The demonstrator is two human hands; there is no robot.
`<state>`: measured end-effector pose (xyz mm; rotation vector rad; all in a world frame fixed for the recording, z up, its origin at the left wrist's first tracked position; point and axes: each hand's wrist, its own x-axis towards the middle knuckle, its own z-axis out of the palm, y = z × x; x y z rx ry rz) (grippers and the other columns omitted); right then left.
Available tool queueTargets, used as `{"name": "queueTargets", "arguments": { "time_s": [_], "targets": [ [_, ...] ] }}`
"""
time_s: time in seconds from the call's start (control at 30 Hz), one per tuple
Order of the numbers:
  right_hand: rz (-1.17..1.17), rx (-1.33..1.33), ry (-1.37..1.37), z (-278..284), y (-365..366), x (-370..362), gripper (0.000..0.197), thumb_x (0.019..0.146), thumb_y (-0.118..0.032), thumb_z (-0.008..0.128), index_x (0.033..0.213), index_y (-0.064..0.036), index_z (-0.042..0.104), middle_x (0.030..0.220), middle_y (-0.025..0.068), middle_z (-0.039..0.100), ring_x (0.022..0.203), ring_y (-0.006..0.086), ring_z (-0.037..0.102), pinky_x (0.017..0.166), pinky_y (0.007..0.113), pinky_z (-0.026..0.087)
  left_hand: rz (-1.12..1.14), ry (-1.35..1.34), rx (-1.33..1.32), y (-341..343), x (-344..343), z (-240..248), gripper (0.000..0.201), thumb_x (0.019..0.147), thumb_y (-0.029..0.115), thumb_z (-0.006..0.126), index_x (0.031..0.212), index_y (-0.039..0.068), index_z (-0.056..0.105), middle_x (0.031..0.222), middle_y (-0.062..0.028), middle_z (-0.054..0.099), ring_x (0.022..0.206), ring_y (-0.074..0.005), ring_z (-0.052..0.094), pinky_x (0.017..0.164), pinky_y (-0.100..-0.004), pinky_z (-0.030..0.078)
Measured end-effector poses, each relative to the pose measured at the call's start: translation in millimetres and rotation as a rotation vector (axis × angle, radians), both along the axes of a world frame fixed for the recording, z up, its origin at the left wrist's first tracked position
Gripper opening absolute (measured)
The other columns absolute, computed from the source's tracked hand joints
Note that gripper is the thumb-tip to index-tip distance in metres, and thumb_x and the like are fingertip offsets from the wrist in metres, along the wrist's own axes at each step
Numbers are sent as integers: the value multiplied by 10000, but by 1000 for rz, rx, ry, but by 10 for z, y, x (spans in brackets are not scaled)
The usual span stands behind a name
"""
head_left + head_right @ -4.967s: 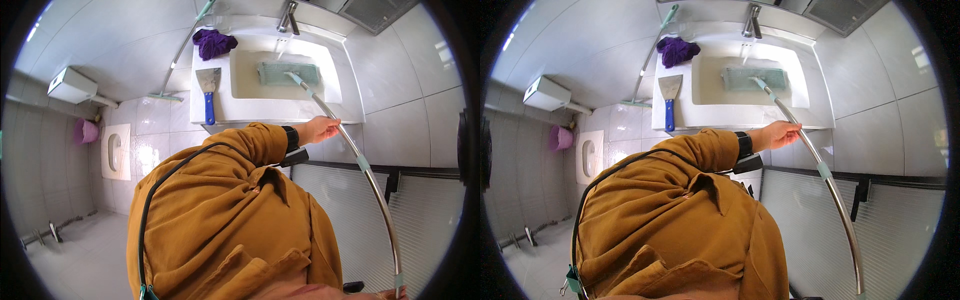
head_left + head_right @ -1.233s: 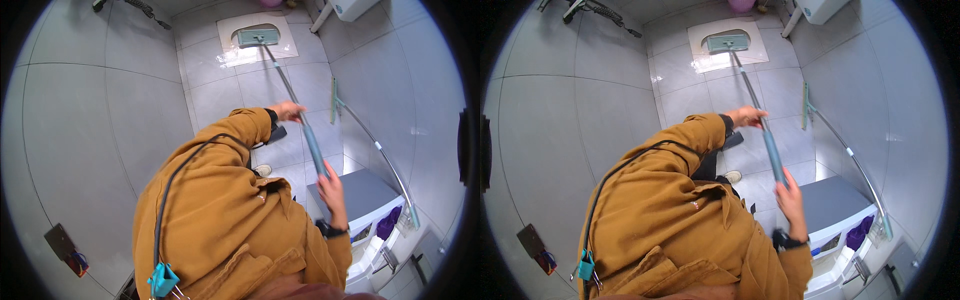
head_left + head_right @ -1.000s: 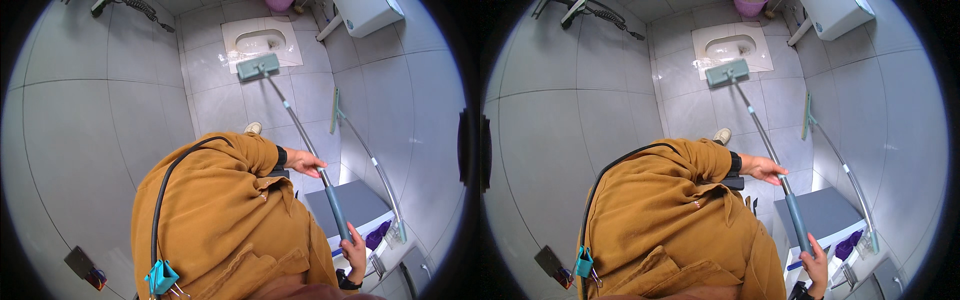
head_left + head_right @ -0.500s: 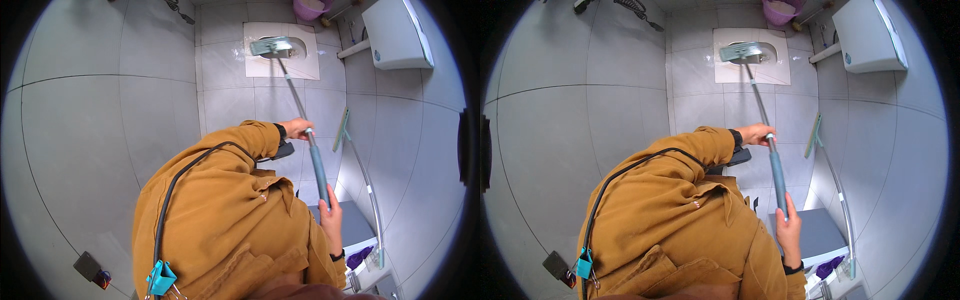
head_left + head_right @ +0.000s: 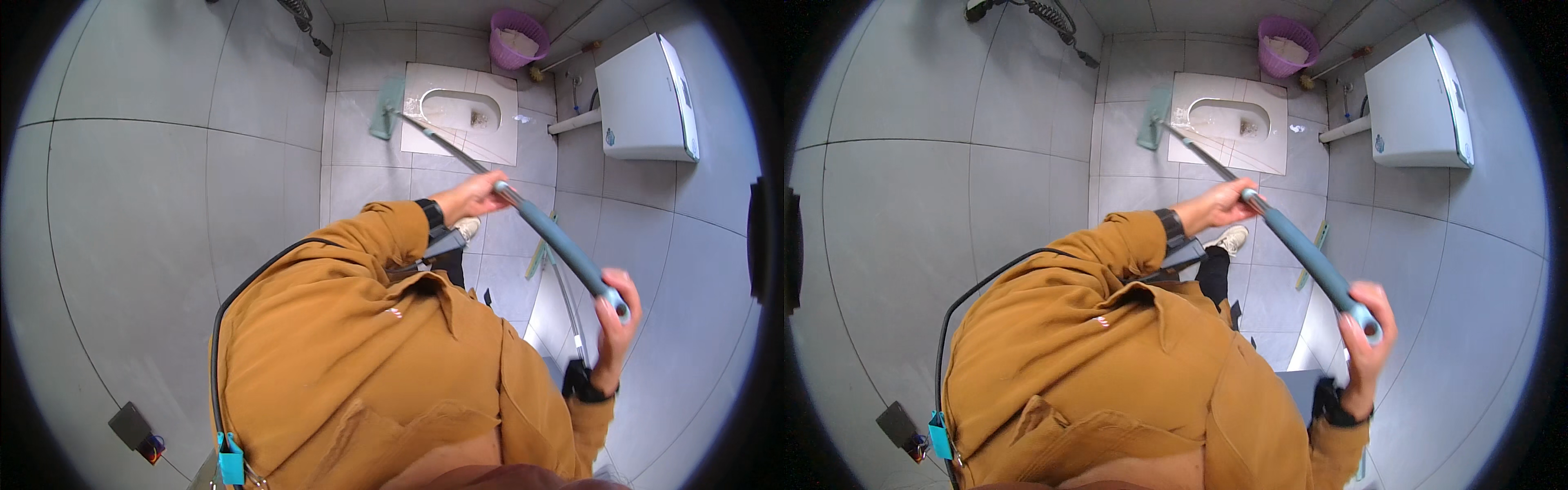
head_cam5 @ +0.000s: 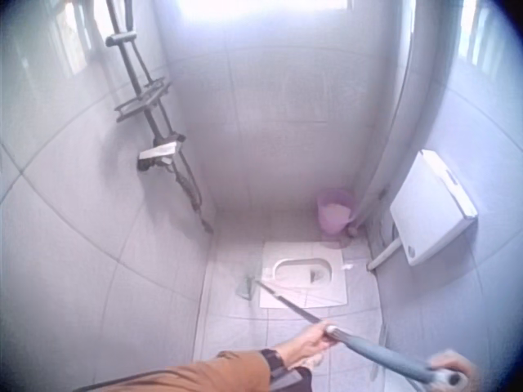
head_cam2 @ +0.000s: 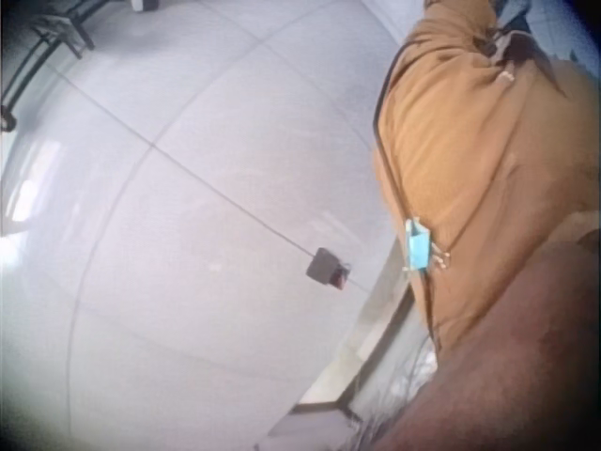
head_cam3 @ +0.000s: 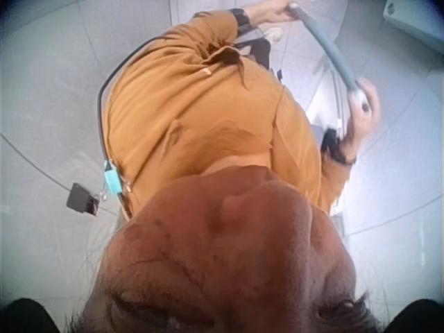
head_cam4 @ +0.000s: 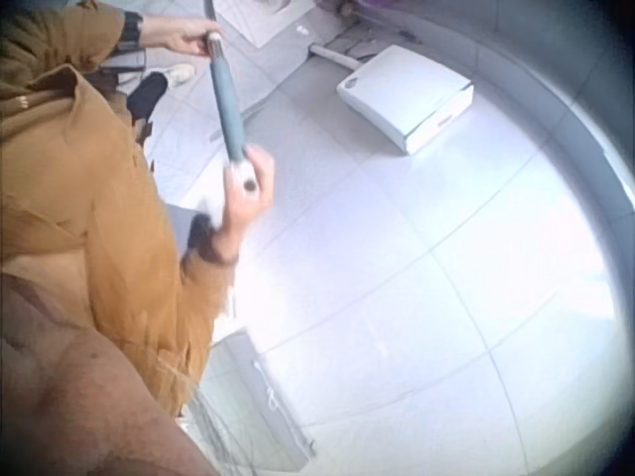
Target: The person scrubs a squat toilet with a long-handled brush, then rinses it. They wash a purple cloth at the sink, wring it, and use a squeegee to clear water from the floor. Finally, they rinse the squeegee head under the tap.
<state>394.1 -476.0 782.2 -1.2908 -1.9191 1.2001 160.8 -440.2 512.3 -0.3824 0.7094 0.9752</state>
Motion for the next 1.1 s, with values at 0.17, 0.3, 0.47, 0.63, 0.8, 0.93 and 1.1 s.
{"name": "queueTargets", "arguments": {
  "time_s": [0.17, 0.3, 0.47, 0.63, 0.8, 0.93, 1.1],
  "targets": [
    [325, -74, 538, -1010, 860, -880, 190, 678, -25, 668, 737, -74, 494, 893, 110, 619, 956, 269, 576, 960, 447, 361, 14, 219, -65, 258, -807, -552, 235, 811, 246, 583, 749, 26, 530, 674, -117, 565, 597, -232, 583, 637, -370, 544],
    [701, -24, 533, -1403, 1369, -1215, 179, 691, 9, 622, 625, -60, 470, 646, 7, 532, 674, 176, 561, 889, 394, 421, 172, 715, -319, 653, -1292, -831, 231, 826, 280, 545, 807, 51, 525, 633, -94, 532, 513, -205, 542, 464, -329, 498],
    [444, -93, 601, -1270, 1864, -833, 171, 678, 9, 606, 622, -54, 457, 634, 32, 513, 669, 193, 549, 872, 427, 418, -224, 729, -337, 1250, -1089, -1057, 128, 814, 194, 499, 755, 93, 447, 639, -56, 475, 447, -134, 407, 332, -215, 337],
    [474, -16, 502, -718, 2320, -190, 165, 639, -17, 574, 589, -71, 426, 589, 40, 487, 621, 215, 541, 823, 447, 420, -243, 491, -62, 1912, -211, -906, 169, 798, 166, 488, 681, 68, 415, 542, -51, 430, 368, -145, 418, 308, -234, 359],
    [403, 71, 439, -140, 2530, 137, 191, 631, -74, 576, 589, -83, 390, 558, 32, 453, 544, 189, 486, 773, 424, 412, -34, 230, 4, 2350, 616, -506, 141, 766, 107, 556, 697, 87, 435, 621, -45, 433, 504, -159, 435, 423, -285, 379],
    [394, 131, 438, 180, 2513, 250, 228, 643, -95, 607, 586, -98, 387, 542, 17, 453, 515, 176, 484, 738, 398, 409, -132, 220, 65, 2335, 874, -243, 143, 773, 117, 569, 672, 76, 476, 620, -39, 472, 513, -150, 476, 422, -261, 429],
    [355, 118, 523, 87, 2511, 53, 232, 625, -87, 625, 584, -112, 398, 532, 3, 466, 499, 168, 488, 691, 382, 421, -23, 191, -26, 2347, 481, -92, 134, 787, 117, 562, 691, 70, 481, 598, -48, 479, 457, -144, 467, 387, -250, 416]
  ]
}}
